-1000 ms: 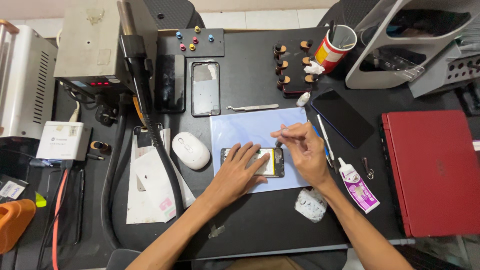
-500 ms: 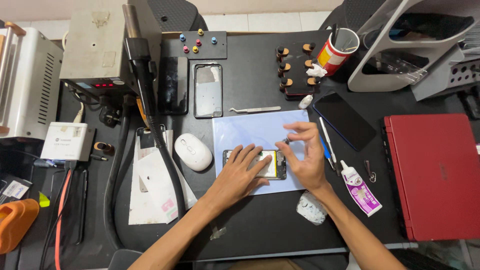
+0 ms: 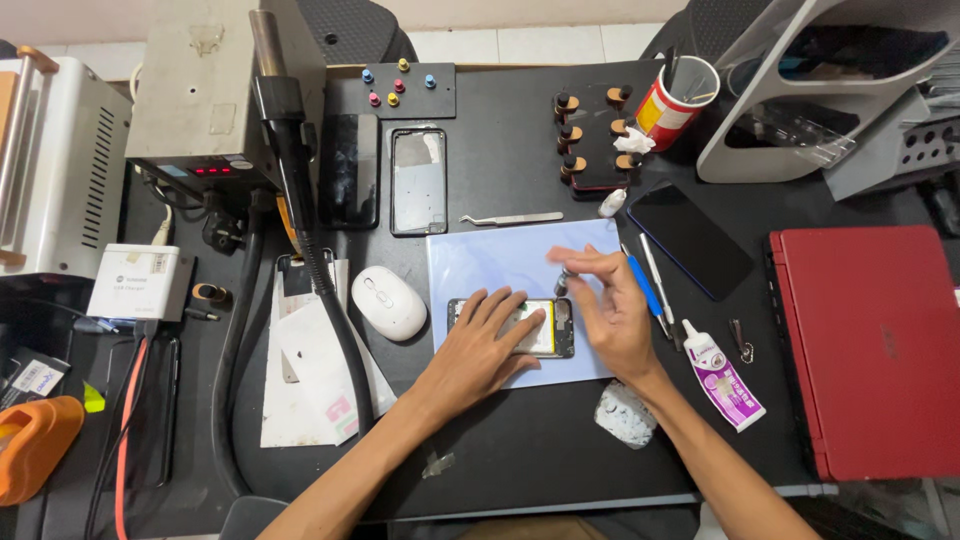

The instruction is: The person disassembles a smartphone by removing the back cover and using a screwdriver to unscrew internal components. They then reassemble the phone by screwing the parts back together and replacing the back cover.

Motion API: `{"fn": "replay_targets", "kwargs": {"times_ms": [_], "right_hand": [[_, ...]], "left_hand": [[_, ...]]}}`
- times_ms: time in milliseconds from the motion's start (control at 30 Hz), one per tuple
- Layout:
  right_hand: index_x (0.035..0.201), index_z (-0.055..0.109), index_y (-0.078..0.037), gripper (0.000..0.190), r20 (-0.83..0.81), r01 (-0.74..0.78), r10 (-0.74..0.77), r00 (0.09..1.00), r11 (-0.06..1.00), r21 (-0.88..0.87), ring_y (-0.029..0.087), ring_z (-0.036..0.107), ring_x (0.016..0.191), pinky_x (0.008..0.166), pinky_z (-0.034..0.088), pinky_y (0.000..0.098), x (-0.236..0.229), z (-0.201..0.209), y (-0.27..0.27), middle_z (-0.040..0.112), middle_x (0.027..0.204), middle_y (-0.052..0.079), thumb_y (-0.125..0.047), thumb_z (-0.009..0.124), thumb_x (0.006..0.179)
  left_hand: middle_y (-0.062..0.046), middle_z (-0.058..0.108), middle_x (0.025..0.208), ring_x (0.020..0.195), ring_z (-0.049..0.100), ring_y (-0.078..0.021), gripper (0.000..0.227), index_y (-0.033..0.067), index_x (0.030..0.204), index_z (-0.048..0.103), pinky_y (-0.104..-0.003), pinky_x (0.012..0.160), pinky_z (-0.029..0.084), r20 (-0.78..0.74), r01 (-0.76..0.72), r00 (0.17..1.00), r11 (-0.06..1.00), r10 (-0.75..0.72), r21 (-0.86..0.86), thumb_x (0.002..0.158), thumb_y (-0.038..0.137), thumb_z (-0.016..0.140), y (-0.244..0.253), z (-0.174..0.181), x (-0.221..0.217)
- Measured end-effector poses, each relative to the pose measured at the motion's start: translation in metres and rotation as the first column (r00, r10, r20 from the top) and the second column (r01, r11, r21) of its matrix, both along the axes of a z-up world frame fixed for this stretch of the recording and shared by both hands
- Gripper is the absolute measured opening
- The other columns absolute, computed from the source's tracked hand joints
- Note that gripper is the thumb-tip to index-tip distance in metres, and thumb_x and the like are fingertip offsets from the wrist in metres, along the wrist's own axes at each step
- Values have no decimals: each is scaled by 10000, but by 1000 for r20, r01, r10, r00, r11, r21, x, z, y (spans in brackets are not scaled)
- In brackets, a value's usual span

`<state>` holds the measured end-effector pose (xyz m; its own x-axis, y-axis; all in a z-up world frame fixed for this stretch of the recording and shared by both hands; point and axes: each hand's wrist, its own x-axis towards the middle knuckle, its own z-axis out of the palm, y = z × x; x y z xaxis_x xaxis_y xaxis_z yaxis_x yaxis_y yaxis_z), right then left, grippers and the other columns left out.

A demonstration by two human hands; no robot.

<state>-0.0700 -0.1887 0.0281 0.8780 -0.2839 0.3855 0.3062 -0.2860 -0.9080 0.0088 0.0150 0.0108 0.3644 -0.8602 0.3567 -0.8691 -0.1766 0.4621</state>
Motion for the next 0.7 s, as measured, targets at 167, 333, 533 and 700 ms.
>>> {"fn": "replay_targets", "kwargs": {"times_ms": [167,333,533,700], "right_hand": [[1162,530,-42,224,-23,51,-50,998,998,45,185,666,1182,1217,390,378,2,-7,-3,682,1215,147,58,648,999],[1143,527,-31,254,27,40,-42,999,998,49,183,593,1220,1088,457,340,0,-7,-1,609,1294,168,68,672,959],[1154,530,-27,201,-44,2,6,999,985,174,195,634,1218,1205,384,338,-2,-2,0,663,1246,152,59,608,990],[1156,545,-17,211,3,20,-21,1000,998,67,184,678,1190,1207,454,360,0,2,3,621,1134,121,79,637,991]], "left_hand": [[-229,542,1402,1329,478,-408,576,47,1373,596,-542,1149,342,21,7,1000,1000,-7,-6,914,375,715,0,1,2],[-225,547,1392,1327,473,-409,567,38,1333,610,-534,1140,345,1,-2,1000,1000,2,-16,925,423,693,0,2,2],[-215,555,1378,1320,482,-400,539,45,1336,621,-533,1143,347,17,-4,1000,999,5,-41,940,403,696,-1,0,3],[-215,559,1377,1310,485,-400,520,38,1313,635,-527,1132,356,-3,-12,1000,999,12,-50,942,396,698,-1,1,2]]}}
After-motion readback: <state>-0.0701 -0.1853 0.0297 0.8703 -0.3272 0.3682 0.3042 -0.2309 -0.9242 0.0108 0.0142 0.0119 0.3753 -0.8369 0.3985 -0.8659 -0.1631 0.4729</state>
